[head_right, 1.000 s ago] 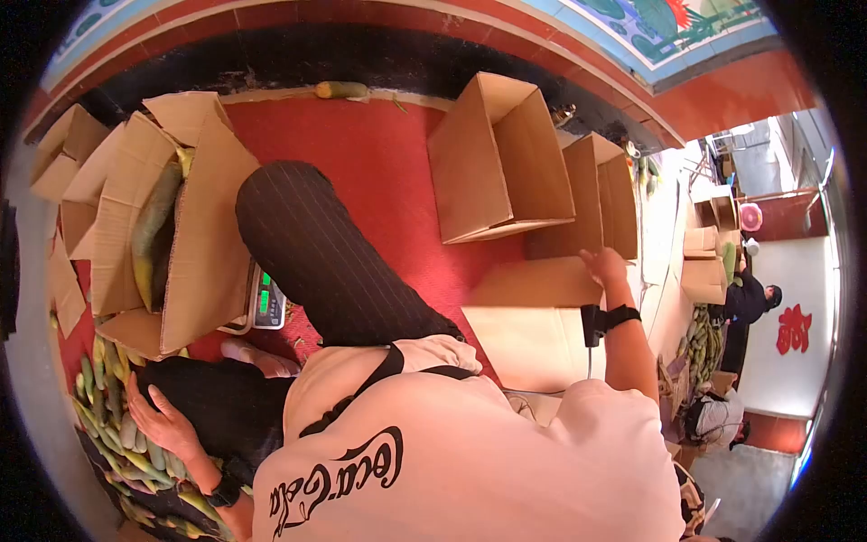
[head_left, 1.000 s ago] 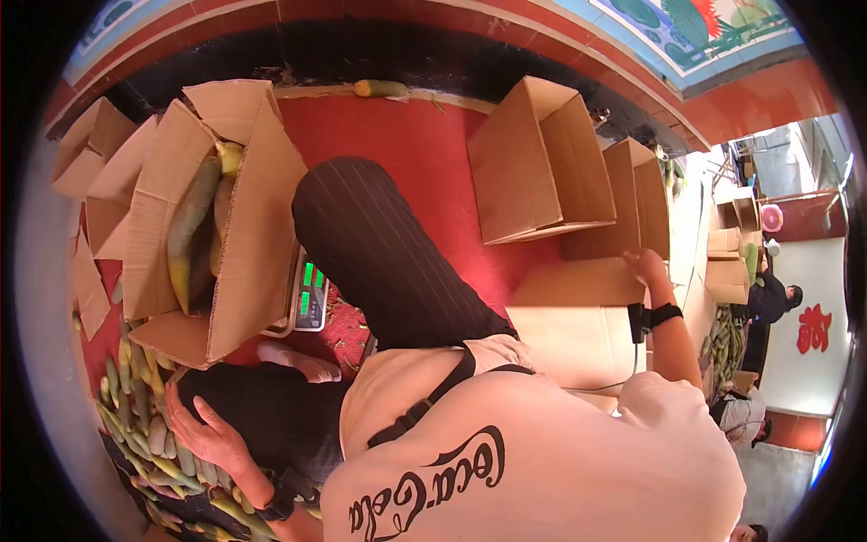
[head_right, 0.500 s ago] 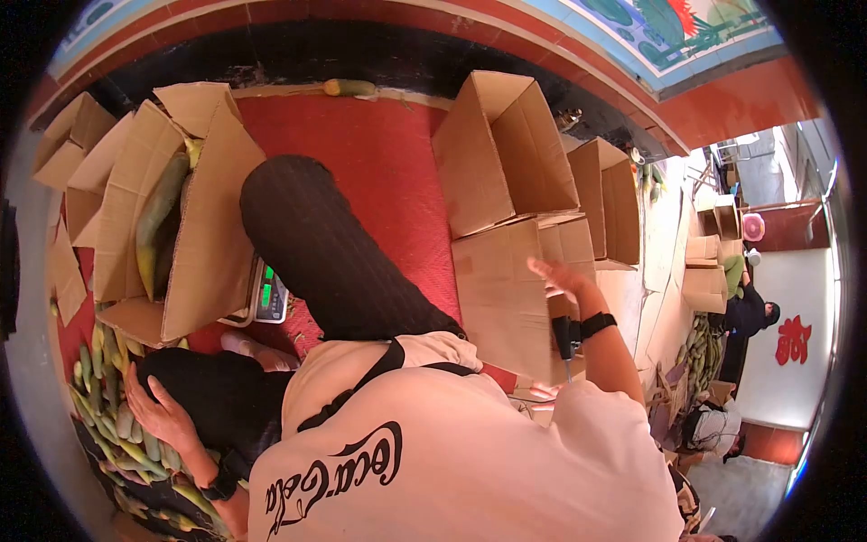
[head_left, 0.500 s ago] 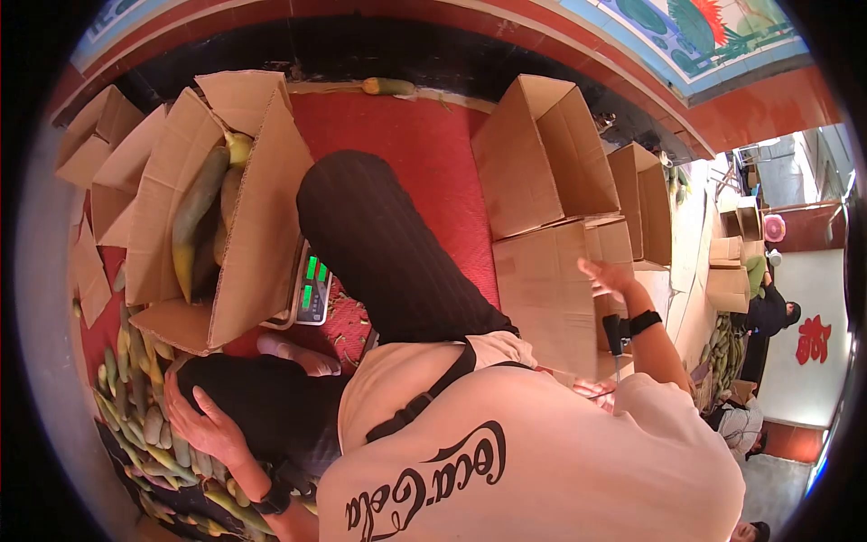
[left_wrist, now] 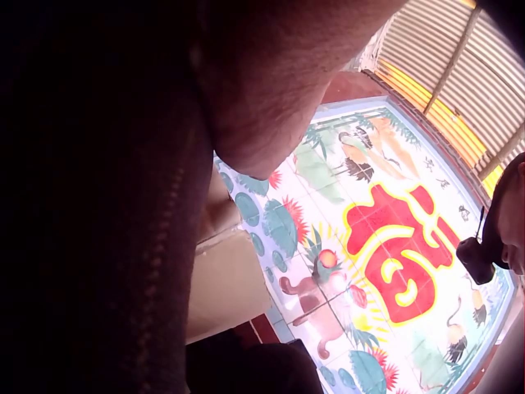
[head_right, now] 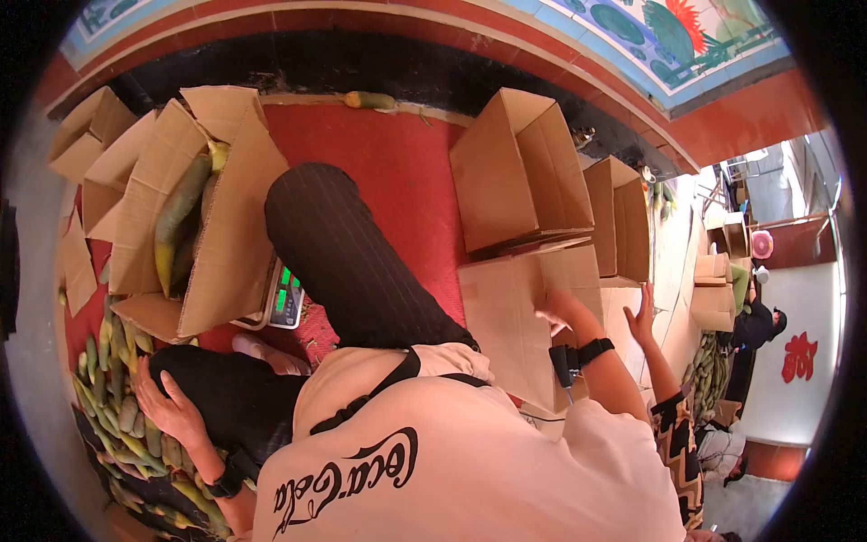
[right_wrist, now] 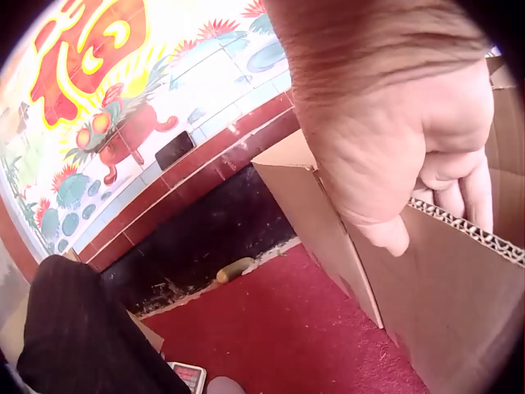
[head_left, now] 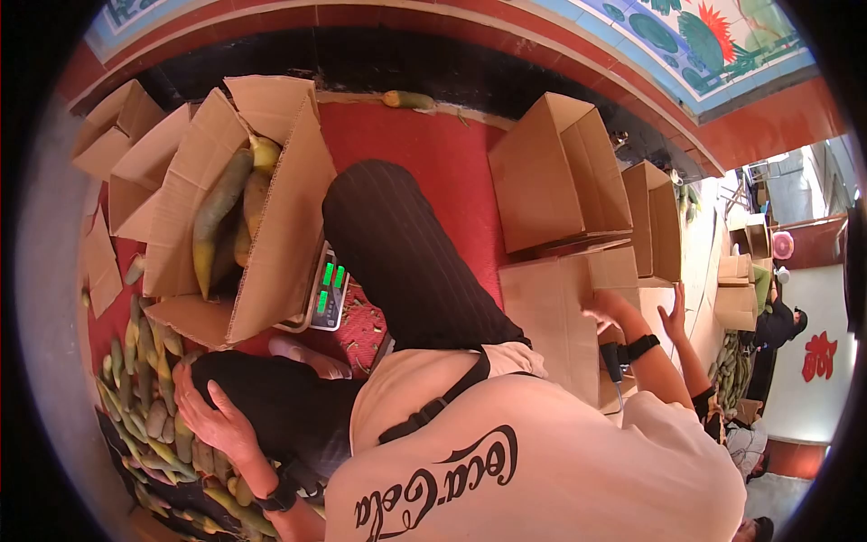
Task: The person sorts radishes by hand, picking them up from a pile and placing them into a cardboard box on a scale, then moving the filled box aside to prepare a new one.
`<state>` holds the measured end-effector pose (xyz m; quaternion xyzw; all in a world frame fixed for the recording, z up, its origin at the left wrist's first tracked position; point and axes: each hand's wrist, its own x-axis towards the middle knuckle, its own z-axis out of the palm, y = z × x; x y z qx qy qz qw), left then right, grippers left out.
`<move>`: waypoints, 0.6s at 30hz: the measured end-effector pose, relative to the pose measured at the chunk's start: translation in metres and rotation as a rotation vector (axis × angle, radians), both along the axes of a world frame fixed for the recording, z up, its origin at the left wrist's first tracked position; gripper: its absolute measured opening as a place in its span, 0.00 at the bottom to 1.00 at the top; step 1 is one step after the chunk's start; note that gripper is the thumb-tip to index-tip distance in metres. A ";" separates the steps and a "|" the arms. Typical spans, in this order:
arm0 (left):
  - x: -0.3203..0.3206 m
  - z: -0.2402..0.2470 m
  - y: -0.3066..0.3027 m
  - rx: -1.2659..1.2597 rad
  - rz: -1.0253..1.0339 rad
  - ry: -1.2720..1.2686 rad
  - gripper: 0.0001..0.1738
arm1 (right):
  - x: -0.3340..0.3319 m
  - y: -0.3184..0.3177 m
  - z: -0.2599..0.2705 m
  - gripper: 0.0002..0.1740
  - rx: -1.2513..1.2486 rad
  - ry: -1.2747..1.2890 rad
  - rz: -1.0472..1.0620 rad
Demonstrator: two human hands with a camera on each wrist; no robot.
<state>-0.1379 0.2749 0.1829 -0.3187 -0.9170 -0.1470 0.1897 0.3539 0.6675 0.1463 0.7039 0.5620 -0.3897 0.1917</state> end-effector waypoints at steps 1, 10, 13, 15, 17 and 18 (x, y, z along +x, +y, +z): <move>0.001 0.001 0.000 0.004 -0.002 -0.011 0.25 | -0.004 -0.003 0.011 0.13 -0.088 -0.028 0.072; 0.001 -0.001 0.001 -0.004 0.012 -0.004 0.25 | -0.062 -0.029 0.028 0.18 -0.172 -0.031 0.353; 0.001 0.000 0.000 -0.002 0.011 -0.004 0.25 | -0.075 -0.035 0.025 0.18 -0.115 0.051 0.362; 0.002 0.001 -0.001 0.006 0.014 -0.010 0.25 | -0.089 -0.040 0.032 0.21 -0.049 0.018 0.481; 0.003 0.001 -0.001 0.014 0.022 -0.017 0.25 | -0.107 -0.044 0.045 0.21 -0.048 -0.017 0.559; 0.003 0.000 -0.002 0.014 0.023 -0.022 0.25 | -0.112 -0.045 0.048 0.21 -0.050 -0.052 0.634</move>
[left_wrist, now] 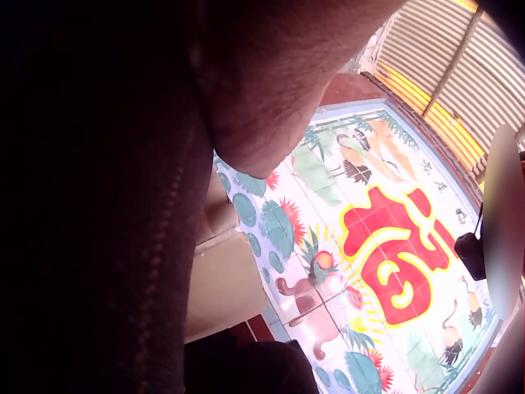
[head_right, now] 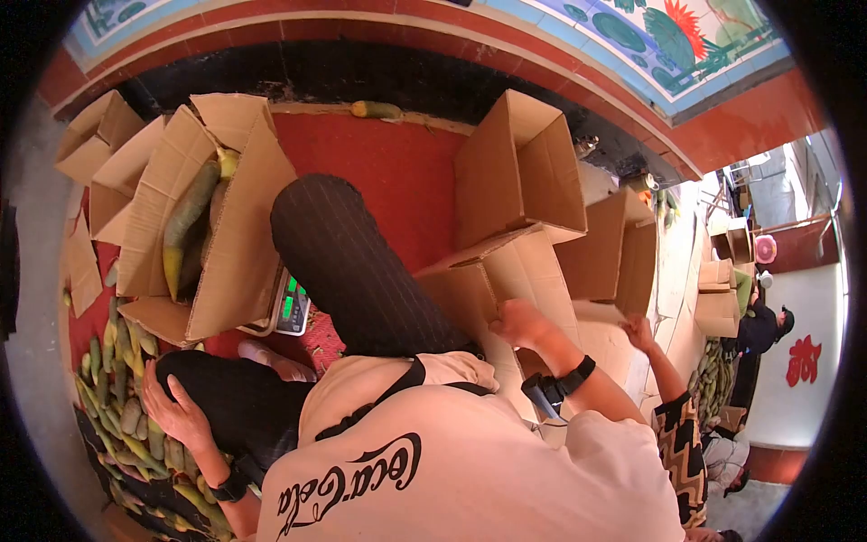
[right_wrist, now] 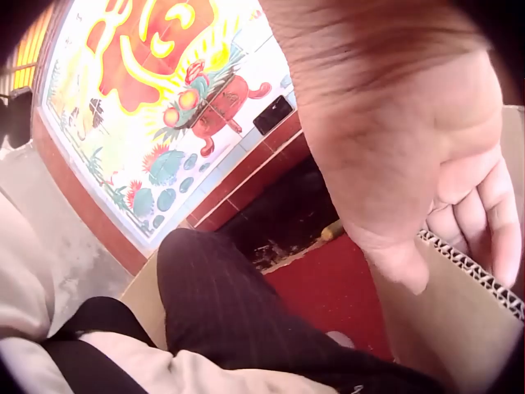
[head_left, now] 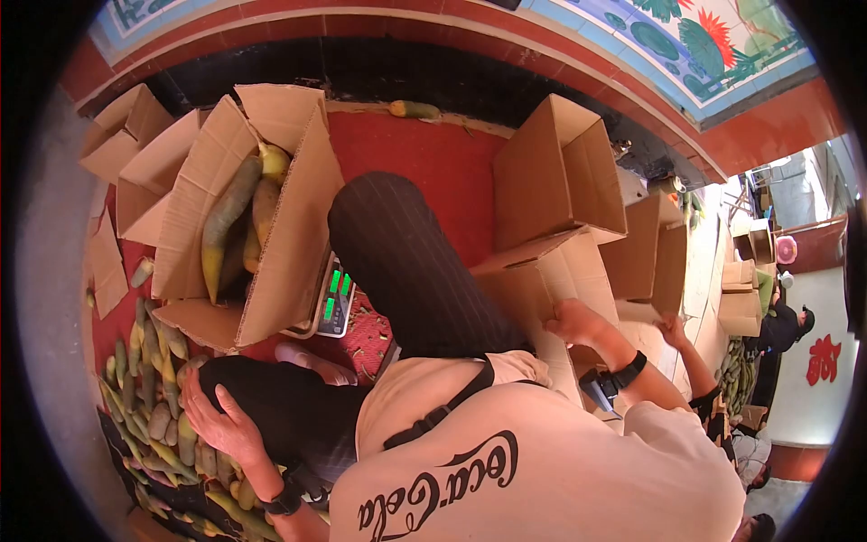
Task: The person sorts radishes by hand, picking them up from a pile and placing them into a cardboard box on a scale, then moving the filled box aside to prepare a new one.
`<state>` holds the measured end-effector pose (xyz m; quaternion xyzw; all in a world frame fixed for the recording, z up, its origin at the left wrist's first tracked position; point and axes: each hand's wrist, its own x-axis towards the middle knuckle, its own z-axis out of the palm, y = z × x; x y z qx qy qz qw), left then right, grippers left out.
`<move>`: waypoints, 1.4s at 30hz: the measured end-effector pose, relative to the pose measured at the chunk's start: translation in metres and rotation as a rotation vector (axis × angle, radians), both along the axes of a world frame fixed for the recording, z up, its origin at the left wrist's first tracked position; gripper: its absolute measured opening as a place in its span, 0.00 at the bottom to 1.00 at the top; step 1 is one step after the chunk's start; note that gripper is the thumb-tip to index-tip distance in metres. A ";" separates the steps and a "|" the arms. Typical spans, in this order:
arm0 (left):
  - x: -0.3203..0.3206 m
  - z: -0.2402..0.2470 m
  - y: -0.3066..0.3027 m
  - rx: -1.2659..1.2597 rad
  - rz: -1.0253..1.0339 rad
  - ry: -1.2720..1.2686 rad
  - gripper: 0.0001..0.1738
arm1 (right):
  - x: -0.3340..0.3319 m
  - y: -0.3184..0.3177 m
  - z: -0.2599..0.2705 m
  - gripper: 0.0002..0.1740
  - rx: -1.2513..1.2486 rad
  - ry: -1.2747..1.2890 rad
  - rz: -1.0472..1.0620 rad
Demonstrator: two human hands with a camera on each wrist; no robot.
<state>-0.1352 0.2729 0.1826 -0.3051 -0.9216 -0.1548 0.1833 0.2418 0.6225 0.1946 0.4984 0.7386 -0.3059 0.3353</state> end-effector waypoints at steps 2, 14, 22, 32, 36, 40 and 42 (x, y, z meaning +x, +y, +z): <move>0.000 0.000 -0.001 -0.001 -0.003 -0.004 0.25 | -0.002 0.000 0.001 0.20 0.098 0.011 0.067; -0.001 0.000 0.001 0.005 -0.006 0.006 0.25 | 0.070 0.087 -0.022 0.15 0.468 0.016 0.029; -0.002 0.000 0.000 -0.005 -0.013 0.009 0.25 | 0.087 0.097 -0.020 0.13 0.734 -0.077 0.577; 0.000 0.002 0.003 -0.009 -0.006 0.006 0.25 | 0.001 0.010 0.056 0.11 0.536 0.146 0.020; 0.000 0.002 0.001 0.011 -0.011 0.004 0.25 | -0.019 0.005 0.056 0.11 0.494 0.187 0.121; 0.001 0.002 -0.004 0.013 -0.005 0.010 0.26 | -0.029 0.020 0.045 0.12 0.560 0.215 0.147; 0.002 0.002 -0.006 0.018 -0.003 0.016 0.25 | -0.041 0.030 0.045 0.13 0.615 0.305 0.111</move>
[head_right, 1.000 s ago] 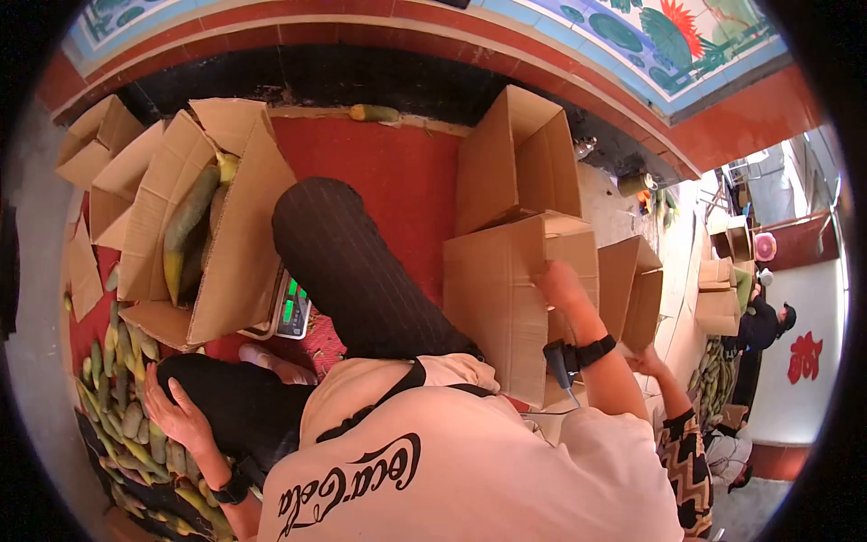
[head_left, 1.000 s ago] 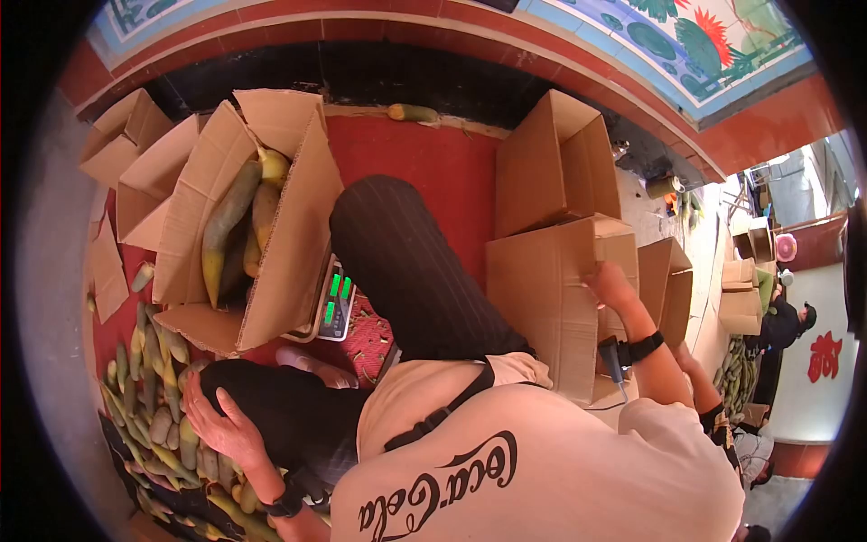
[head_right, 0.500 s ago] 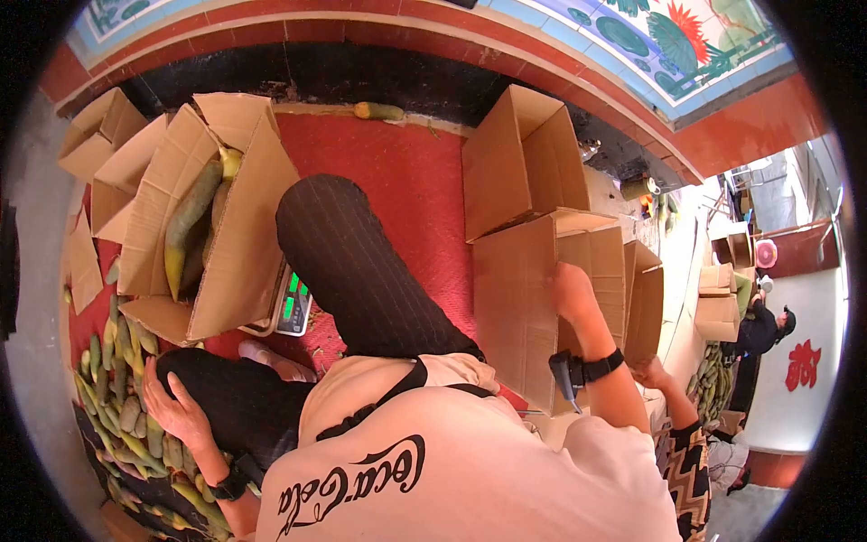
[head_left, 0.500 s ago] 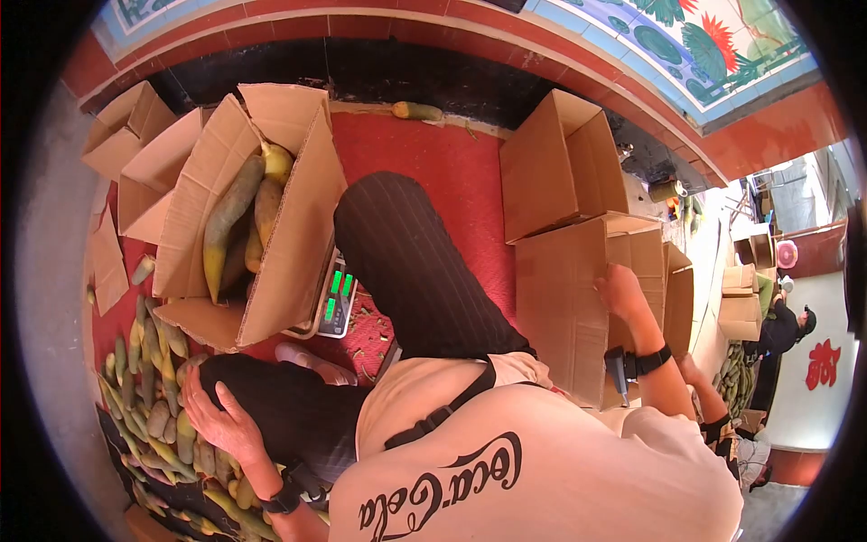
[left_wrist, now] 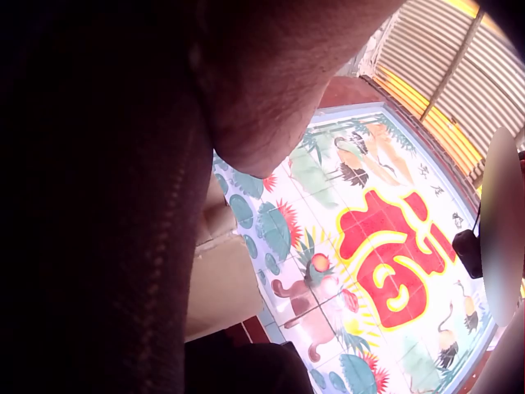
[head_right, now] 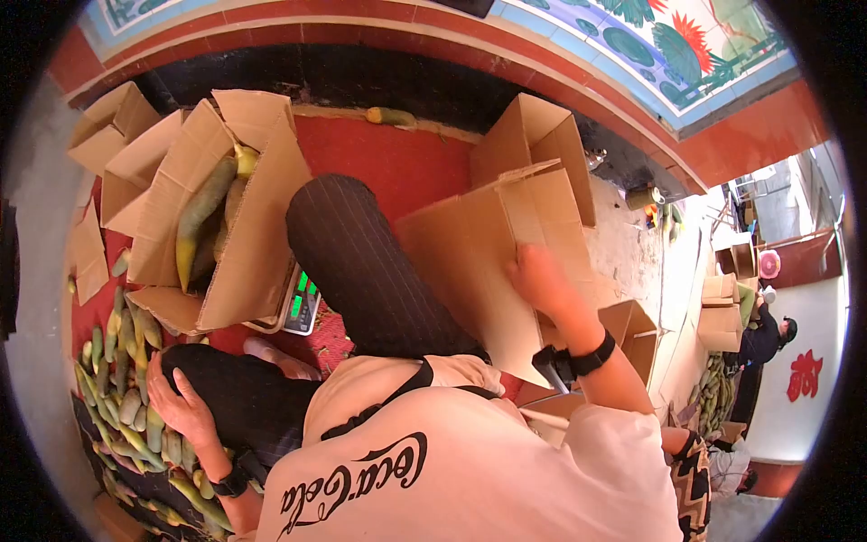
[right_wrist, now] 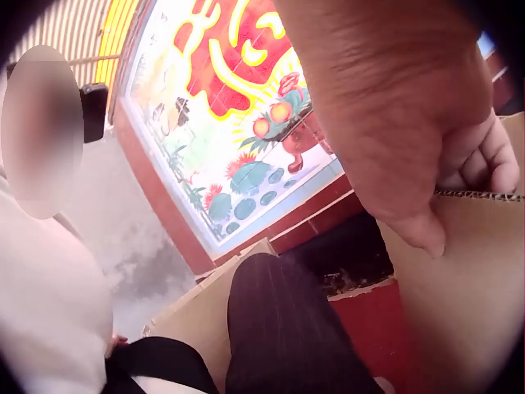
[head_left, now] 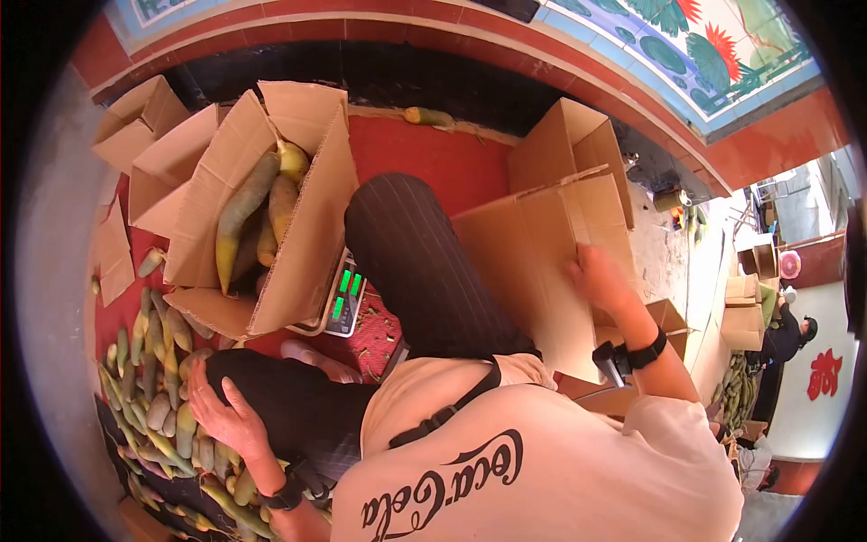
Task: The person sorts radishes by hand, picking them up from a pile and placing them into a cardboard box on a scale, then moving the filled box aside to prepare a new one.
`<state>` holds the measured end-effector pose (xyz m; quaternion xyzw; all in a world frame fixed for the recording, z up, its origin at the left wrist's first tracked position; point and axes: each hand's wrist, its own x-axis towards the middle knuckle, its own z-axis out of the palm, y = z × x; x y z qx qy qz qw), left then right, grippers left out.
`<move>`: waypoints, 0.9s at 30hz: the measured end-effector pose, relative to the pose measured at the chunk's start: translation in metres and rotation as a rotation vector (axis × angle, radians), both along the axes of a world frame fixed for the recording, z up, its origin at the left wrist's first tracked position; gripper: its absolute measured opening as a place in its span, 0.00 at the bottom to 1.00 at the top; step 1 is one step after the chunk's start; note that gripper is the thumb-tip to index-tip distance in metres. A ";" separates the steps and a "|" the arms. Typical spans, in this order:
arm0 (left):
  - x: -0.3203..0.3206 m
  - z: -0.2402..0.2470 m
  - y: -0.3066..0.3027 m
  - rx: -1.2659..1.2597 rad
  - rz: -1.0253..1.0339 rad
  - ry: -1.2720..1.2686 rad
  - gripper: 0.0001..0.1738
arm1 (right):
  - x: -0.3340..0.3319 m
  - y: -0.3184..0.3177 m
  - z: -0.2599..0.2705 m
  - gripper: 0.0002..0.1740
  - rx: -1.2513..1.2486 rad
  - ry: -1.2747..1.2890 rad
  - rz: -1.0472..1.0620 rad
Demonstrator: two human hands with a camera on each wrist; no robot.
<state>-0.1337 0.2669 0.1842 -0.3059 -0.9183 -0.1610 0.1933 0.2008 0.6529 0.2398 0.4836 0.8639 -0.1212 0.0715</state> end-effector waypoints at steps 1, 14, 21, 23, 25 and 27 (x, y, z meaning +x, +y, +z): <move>0.000 -0.001 0.000 0.004 0.000 0.002 0.25 | -0.005 0.005 0.000 0.13 0.002 0.003 0.004; 0.001 0.000 0.002 -0.006 0.009 0.021 0.25 | -0.078 0.123 -0.065 0.15 0.238 0.160 0.068; 0.000 -0.002 0.002 -0.024 0.031 0.014 0.22 | -0.136 0.180 -0.066 0.17 0.280 0.061 -0.090; 0.000 -0.003 0.003 -0.020 0.035 0.011 0.22 | -0.147 0.183 -0.074 0.20 0.273 0.190 -0.150; 0.001 -0.002 0.006 -0.020 0.030 0.019 0.22 | -0.150 0.173 -0.083 0.21 0.238 0.172 -0.106; 0.001 -0.002 0.006 -0.028 0.053 0.017 0.22 | -0.142 0.160 -0.099 0.22 0.199 0.152 -0.058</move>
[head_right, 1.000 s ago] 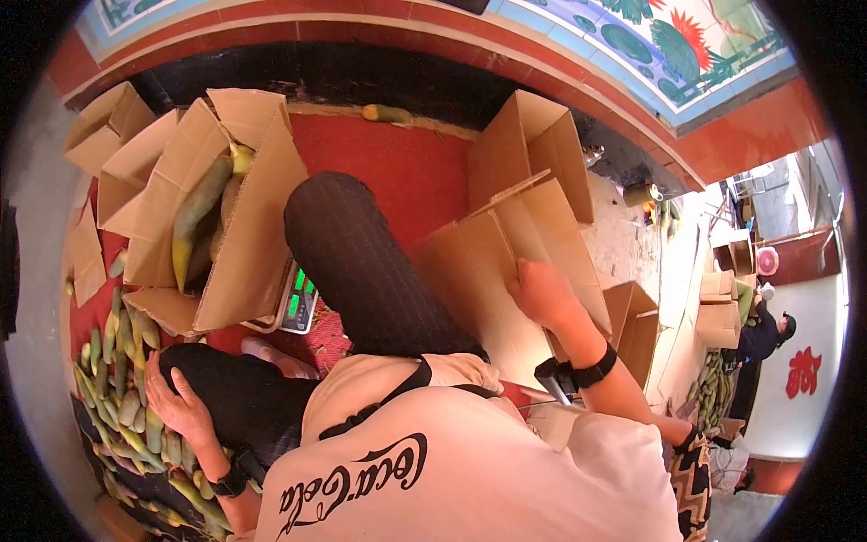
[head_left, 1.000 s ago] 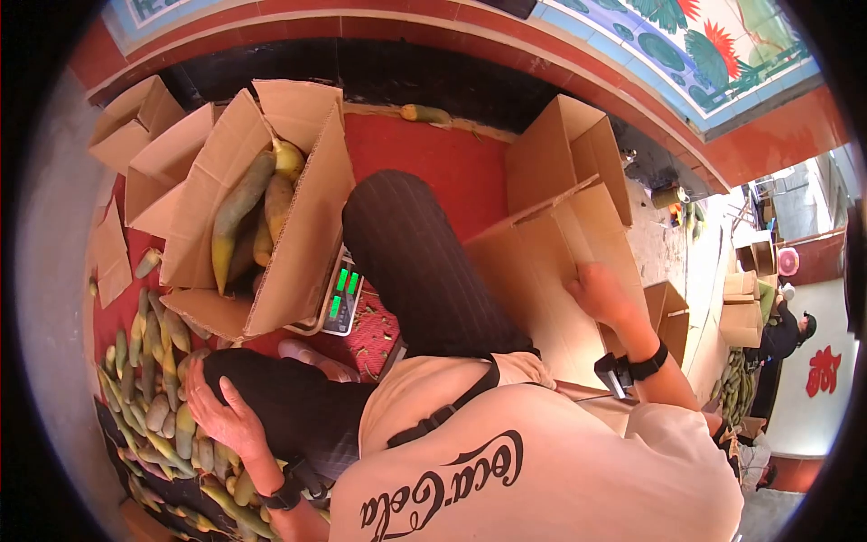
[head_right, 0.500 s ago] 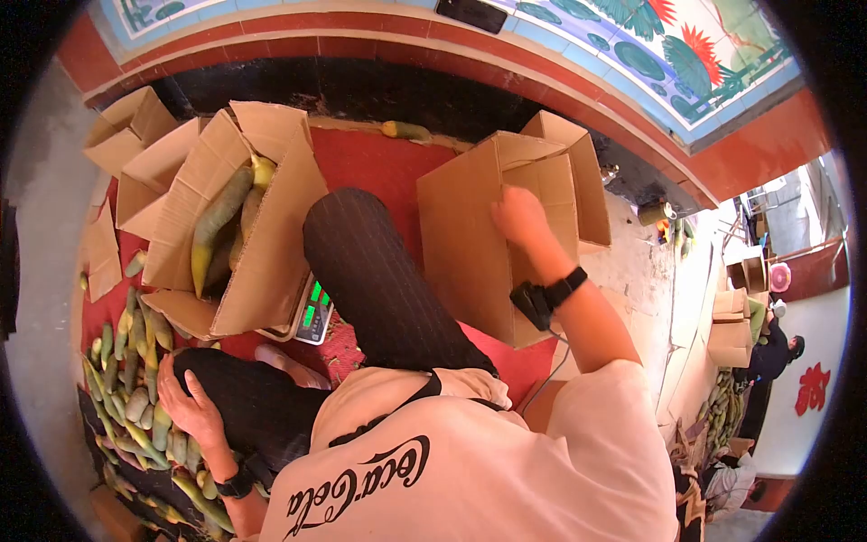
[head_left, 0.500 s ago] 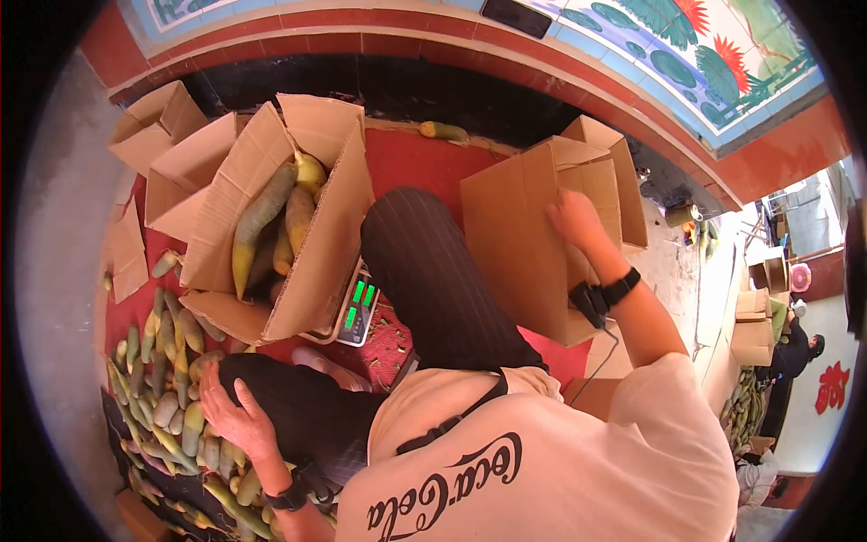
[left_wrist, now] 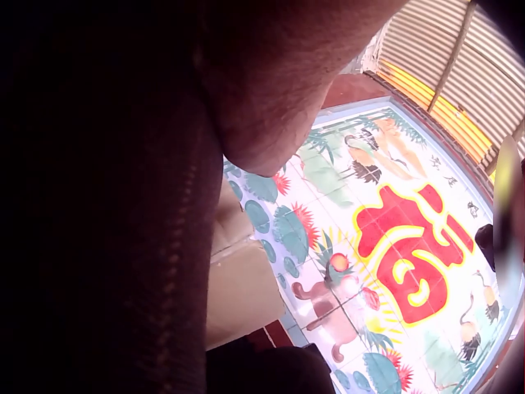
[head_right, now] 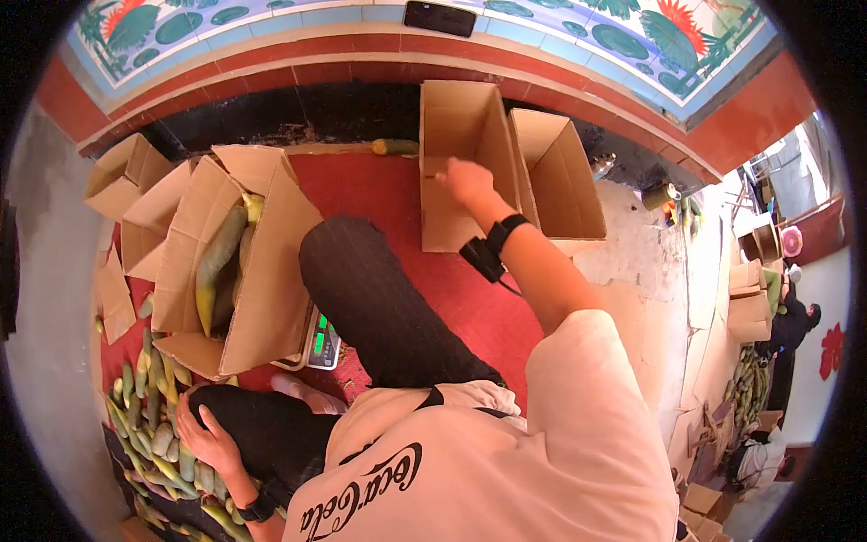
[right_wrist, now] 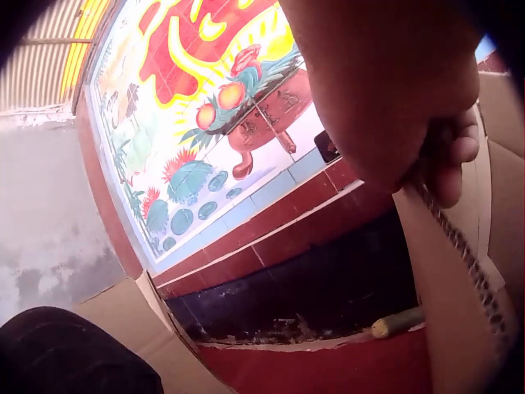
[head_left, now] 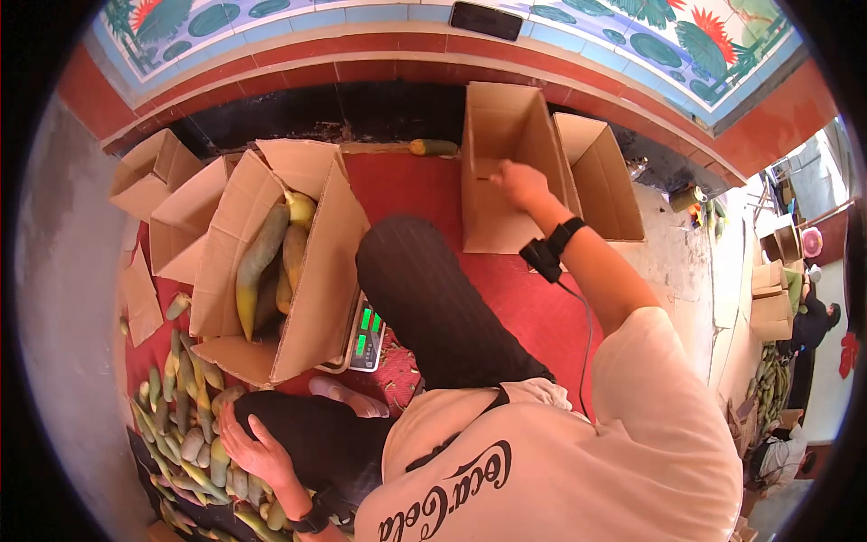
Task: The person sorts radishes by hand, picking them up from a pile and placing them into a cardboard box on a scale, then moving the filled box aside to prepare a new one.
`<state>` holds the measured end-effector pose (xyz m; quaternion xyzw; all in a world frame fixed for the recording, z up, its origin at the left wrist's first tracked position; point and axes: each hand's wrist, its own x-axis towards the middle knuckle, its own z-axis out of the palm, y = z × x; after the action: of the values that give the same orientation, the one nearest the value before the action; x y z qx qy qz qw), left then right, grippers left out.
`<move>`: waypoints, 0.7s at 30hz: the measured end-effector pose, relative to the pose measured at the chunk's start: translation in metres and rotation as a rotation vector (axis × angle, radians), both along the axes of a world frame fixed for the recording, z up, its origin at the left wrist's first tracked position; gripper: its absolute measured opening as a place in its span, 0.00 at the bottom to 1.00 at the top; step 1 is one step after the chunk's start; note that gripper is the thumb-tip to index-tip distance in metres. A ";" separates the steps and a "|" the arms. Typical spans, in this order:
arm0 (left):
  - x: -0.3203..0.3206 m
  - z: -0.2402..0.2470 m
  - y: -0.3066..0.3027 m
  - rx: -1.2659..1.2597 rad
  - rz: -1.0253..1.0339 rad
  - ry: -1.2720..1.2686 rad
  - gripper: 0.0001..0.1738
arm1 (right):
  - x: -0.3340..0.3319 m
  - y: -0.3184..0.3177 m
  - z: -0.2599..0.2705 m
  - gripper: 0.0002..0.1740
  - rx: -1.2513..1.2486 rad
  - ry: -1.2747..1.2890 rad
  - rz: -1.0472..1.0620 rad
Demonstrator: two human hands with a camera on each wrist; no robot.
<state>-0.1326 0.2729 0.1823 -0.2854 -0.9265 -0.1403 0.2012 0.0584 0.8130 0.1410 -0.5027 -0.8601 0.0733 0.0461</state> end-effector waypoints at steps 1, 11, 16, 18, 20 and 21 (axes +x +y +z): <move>0.000 0.000 0.001 -0.002 -0.002 0.004 0.22 | 0.006 -0.006 -0.010 0.22 -0.061 -0.045 0.050; 0.003 0.005 0.007 -0.050 0.023 -0.046 0.24 | 0.071 -0.032 -0.043 0.13 0.246 0.003 0.314; 0.000 0.000 0.004 -0.085 0.052 -0.030 0.22 | 0.087 -0.008 -0.040 0.06 0.171 -0.096 0.343; 0.000 0.004 0.009 -0.094 0.055 -0.022 0.21 | 0.086 -0.008 -0.020 0.06 0.128 -0.164 0.402; 0.000 0.006 0.013 -0.071 0.066 -0.035 0.21 | 0.086 -0.006 -0.003 0.07 0.122 -0.229 0.413; 0.000 0.008 0.016 -0.072 0.071 -0.033 0.21 | 0.090 -0.003 0.000 0.07 0.124 -0.250 0.424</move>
<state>-0.1328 0.2891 0.1904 -0.2570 -0.9436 -0.1045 0.1804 0.1482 0.8099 0.1409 -0.3126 -0.9481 -0.0342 -0.0465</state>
